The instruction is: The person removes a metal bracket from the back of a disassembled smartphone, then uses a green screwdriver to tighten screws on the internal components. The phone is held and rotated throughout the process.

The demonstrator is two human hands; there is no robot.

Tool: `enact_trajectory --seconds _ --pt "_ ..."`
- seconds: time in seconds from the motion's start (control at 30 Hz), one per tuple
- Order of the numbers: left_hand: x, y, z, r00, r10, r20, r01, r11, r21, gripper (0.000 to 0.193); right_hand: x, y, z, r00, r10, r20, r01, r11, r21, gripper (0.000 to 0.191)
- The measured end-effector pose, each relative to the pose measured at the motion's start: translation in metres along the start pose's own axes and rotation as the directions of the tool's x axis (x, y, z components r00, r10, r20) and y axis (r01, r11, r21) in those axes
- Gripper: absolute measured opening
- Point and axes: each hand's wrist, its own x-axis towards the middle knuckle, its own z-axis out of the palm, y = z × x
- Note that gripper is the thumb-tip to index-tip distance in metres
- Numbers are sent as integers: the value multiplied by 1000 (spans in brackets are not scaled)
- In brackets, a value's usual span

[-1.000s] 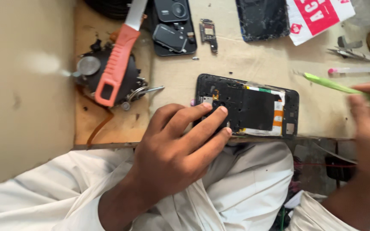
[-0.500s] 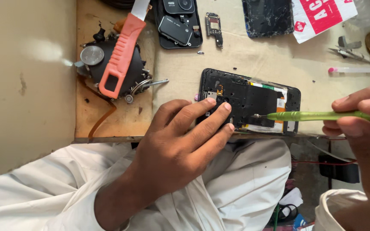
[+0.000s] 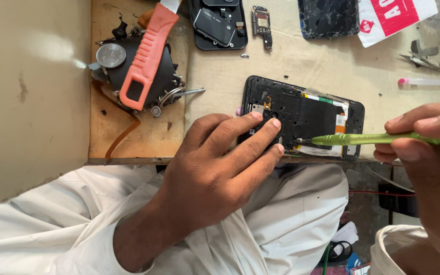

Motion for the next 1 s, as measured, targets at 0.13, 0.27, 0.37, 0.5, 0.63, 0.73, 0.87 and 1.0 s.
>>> enact_trajectory --seconds 0.13,0.27,0.37,0.5,0.63,0.73,0.87,1.0 --pt "0 0 1 1000 0 0 0 1000 6 19 0 5 0 1000 12 0 -12 1000 -19 21" --pt "-1 0 1 1000 -7 2 7 1000 6 18 0 8 -3 1000 -15 18 16 999 -45 18" --pt "0 0 2 1000 -12 -2 12 1000 5 18 -1 10 -2 999 35 -19 -36 999 -22 20" --pt "-1 0 1 1000 -8 5 8 1000 8 18 -8 18 -4 1000 28 -6 -28 1000 5 16" --pt "-1 0 2 1000 -12 -1 12 1000 9 17 -10 23 -9 1000 -4 30 6 998 -55 15" --pt "-1 0 2 1000 -12 -1 12 1000 7 18 -6 15 -4 999 -38 28 40 996 -74 15" --pt "-1 0 2 1000 -13 -5 13 1000 5 18 3 -13 18 996 63 -59 -75 971 -229 22" --pt "-1 2 2 1000 -22 -6 22 1000 -10 20 8 -45 16 986 157 -56 -166 902 -398 21"
